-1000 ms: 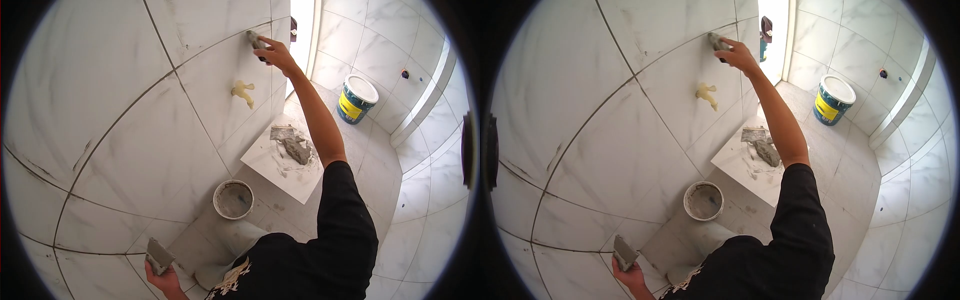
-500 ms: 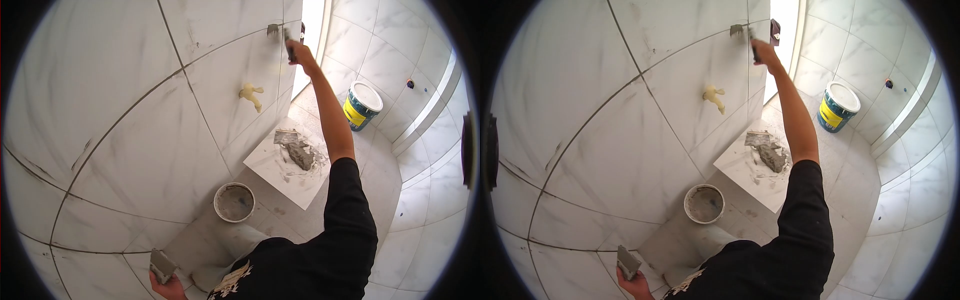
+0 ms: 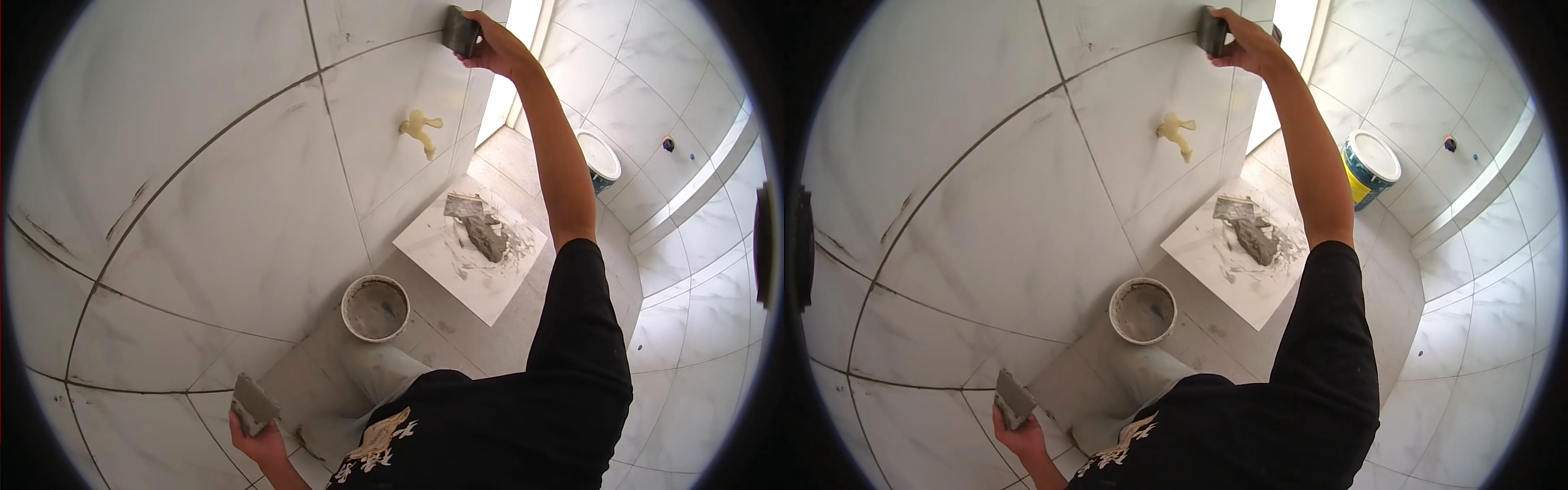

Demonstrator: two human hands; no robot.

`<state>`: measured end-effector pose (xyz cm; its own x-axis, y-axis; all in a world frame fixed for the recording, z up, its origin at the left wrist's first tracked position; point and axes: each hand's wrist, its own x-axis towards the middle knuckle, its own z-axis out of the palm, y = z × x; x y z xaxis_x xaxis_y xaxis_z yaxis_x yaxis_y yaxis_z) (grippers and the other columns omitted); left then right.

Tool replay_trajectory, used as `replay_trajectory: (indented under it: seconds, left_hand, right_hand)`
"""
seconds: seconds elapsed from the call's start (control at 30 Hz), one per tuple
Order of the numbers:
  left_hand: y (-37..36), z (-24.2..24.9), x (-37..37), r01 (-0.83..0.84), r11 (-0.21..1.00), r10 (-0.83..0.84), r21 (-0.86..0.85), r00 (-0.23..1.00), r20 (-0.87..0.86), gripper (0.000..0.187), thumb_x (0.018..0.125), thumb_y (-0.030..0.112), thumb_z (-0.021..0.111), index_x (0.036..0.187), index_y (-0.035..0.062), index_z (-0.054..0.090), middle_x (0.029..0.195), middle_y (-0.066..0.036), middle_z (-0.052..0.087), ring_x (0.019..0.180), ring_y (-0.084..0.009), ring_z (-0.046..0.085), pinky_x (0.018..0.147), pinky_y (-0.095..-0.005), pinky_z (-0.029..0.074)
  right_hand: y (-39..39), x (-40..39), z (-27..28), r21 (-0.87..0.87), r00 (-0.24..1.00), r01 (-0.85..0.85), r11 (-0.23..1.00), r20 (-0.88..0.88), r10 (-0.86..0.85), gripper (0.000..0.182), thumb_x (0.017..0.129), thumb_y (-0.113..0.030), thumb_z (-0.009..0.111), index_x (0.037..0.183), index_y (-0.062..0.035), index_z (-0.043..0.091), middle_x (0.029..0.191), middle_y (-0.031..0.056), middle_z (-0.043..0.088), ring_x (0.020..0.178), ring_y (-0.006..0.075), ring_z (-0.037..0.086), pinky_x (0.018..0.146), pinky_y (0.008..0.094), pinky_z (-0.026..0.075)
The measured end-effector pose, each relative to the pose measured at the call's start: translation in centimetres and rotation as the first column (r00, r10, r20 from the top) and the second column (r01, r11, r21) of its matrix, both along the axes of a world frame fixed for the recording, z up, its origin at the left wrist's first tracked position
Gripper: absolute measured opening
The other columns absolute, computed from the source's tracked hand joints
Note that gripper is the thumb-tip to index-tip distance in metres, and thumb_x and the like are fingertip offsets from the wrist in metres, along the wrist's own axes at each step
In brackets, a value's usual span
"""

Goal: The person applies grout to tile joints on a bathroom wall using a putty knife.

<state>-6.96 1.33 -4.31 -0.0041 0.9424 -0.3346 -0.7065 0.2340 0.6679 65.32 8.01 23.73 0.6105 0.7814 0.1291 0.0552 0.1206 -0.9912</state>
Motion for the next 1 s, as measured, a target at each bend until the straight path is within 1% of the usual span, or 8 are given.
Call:
replay_trajectory:
  seconds: [0.2,0.3,0.4,0.47,0.57,0.73,0.83,1.0]
  left_hand:
    - [-0.2,4.5,3.8,-0.132,0.990,0.128,-0.044,0.989,-0.075,0.035,0.097,0.033,0.056,0.120,0.0077,0.061,0.109,-0.006,0.070,0.089,-0.0185,0.071,0.060,-0.0280,0.059]
    - [-1.0,0.6,0.3,0.048,0.995,-0.054,0.085,0.997,0.061,0.042,0.097,0.033,0.055,0.128,0.0039,0.055,0.125,-0.010,0.062,0.111,-0.0238,0.062,0.087,-0.0397,0.054]
    - [-1.7,0.0,0.1,-0.093,0.994,0.091,-0.053,0.995,-0.047,0.036,0.097,0.035,0.055,0.122,0.0088,0.060,0.108,-0.006,0.070,0.088,-0.0169,0.071,0.053,-0.0275,0.057]
    - [-1.9,-0.6,-1.4,0.053,0.998,-0.055,0.045,0.997,0.046,0.041,0.099,0.031,0.053,0.128,0.0023,0.055,0.124,-0.011,0.063,0.112,-0.0235,0.063,0.089,-0.0389,0.055]
    - [-1.7,-0.2,-1.0,0.052,0.997,-0.054,0.058,0.998,0.037,0.040,0.099,0.031,0.053,0.127,0.0024,0.056,0.122,-0.010,0.064,0.108,-0.0221,0.065,0.085,-0.0369,0.057]
    - [-0.6,0.6,1.4,-0.091,0.993,0.085,-0.072,0.994,-0.075,0.036,0.096,0.035,0.056,0.122,0.0100,0.060,0.109,-0.004,0.070,0.085,-0.0161,0.071,0.052,-0.0277,0.058]
    - [0.3,0.5,1.3,0.000,0.999,-0.002,-0.042,0.999,-0.042,0.036,0.096,0.034,0.056,0.121,0.0079,0.059,0.111,-0.005,0.068,0.091,-0.0173,0.069,0.062,-0.0302,0.057]
    - [-0.1,1.5,1.0,0.070,0.997,-0.069,0.037,0.997,-0.020,0.038,0.097,0.033,0.055,0.122,0.0051,0.058,0.113,-0.006,0.067,0.097,-0.0190,0.067,0.073,-0.0325,0.057]
  right_hand:
    - [-3.6,3.0,-4.3,0.253,0.990,0.095,0.963,0.082,-0.119,0.054,0.093,-0.040,0.061,0.122,0.0042,0.052,0.097,0.0151,0.060,0.080,0.0241,0.065,0.073,0.0345,0.058]
    - [-2.5,5.3,-9.1,0.309,0.941,0.187,0.932,0.216,-0.260,0.070,0.085,-0.024,0.074,0.144,-0.0013,0.043,0.115,0.0162,0.062,0.098,0.0233,0.065,0.084,0.0344,0.054]
    - [-0.5,3.7,-10.5,0.399,0.844,0.207,0.893,0.388,-0.369,0.079,0.081,-0.022,0.079,0.147,-0.0037,0.041,0.126,0.0182,0.059,0.107,0.0245,0.063,0.091,0.0341,0.051]
    - [1.4,2.8,-10.5,0.460,0.776,0.201,0.865,0.465,-0.427,0.076,0.079,-0.025,0.079,0.146,-0.0075,0.046,0.126,0.0197,0.056,0.107,0.0278,0.062,0.094,0.0356,0.049]
    - [4.4,2.8,-11.9,0.446,0.425,0.293,0.846,0.731,-0.533,0.068,0.080,-0.023,0.078,0.142,-0.0125,0.053,0.116,0.0187,0.058,0.103,0.0239,0.061,0.091,0.0310,0.050]
    - [-0.5,2.9,-11.4,0.078,0.369,0.339,0.938,0.906,-0.209,0.057,0.082,-0.026,0.073,0.135,-0.0080,0.059,0.105,0.0152,0.059,0.093,0.0225,0.062,0.079,0.0273,0.052]
    - [-1.7,4.7,-8.5,0.122,0.965,0.146,0.982,0.201,-0.169,0.033,0.094,-0.032,0.058,0.107,-0.0023,0.064,0.084,0.0090,0.061,0.072,0.0189,0.063,0.069,0.0308,0.055]
    - [0.3,8.7,-4.7,0.122,0.971,0.232,0.965,0.022,-0.236,0.037,0.090,-0.036,0.063,0.099,-0.0003,0.061,0.080,0.0100,0.059,0.069,0.0222,0.061,0.059,0.0352,0.054]
